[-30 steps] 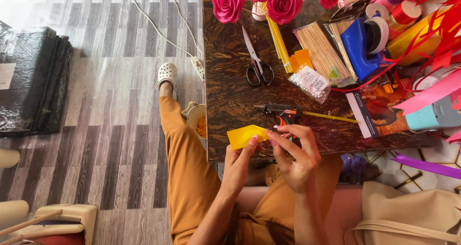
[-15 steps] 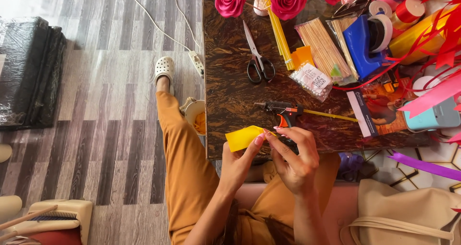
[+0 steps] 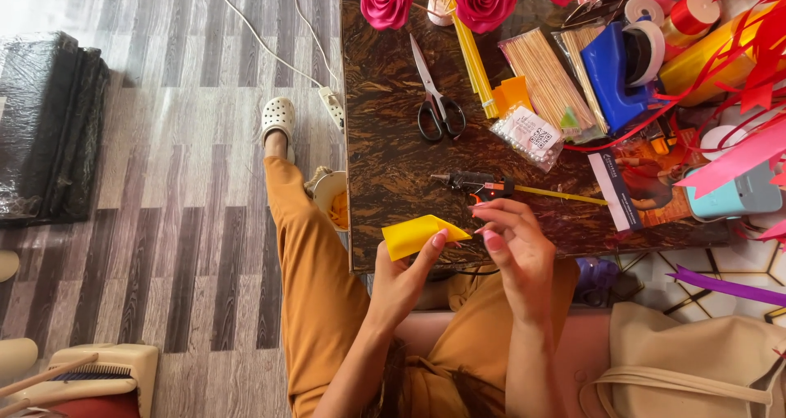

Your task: The person sits on the floor and uses a hot glue gun to apply glue to yellow paper petals, folding and shaping them into a flower-like form. They repeatedly pick up petals, apply glue, and fold the paper while surrounded by craft supplies.

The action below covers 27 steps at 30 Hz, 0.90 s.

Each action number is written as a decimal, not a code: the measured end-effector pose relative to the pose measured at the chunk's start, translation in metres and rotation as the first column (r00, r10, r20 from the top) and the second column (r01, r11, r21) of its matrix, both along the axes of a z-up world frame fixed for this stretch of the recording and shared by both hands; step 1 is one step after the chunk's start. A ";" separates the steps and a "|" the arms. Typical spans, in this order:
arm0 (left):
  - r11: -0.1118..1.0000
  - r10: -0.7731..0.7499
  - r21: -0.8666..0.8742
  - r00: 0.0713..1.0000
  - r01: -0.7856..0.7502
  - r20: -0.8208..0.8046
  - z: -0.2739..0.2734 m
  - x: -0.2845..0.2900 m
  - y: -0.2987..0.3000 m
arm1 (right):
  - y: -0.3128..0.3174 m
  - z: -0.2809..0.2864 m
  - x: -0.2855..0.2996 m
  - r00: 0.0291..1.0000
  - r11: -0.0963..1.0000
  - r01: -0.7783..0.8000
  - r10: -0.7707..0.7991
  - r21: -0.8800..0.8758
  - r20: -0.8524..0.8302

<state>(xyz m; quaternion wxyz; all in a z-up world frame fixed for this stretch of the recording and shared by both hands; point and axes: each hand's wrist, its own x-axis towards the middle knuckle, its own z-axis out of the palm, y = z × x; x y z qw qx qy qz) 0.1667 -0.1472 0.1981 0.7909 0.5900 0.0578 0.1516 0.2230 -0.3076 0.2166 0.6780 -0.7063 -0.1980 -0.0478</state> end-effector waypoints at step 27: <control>0.974 0.157 -0.131 0.969 -0.184 -0.189 -0.007 0.006 0.016 | 0.004 -0.048 0.024 0.811 0.736 0.581 -0.491 -0.347 0.317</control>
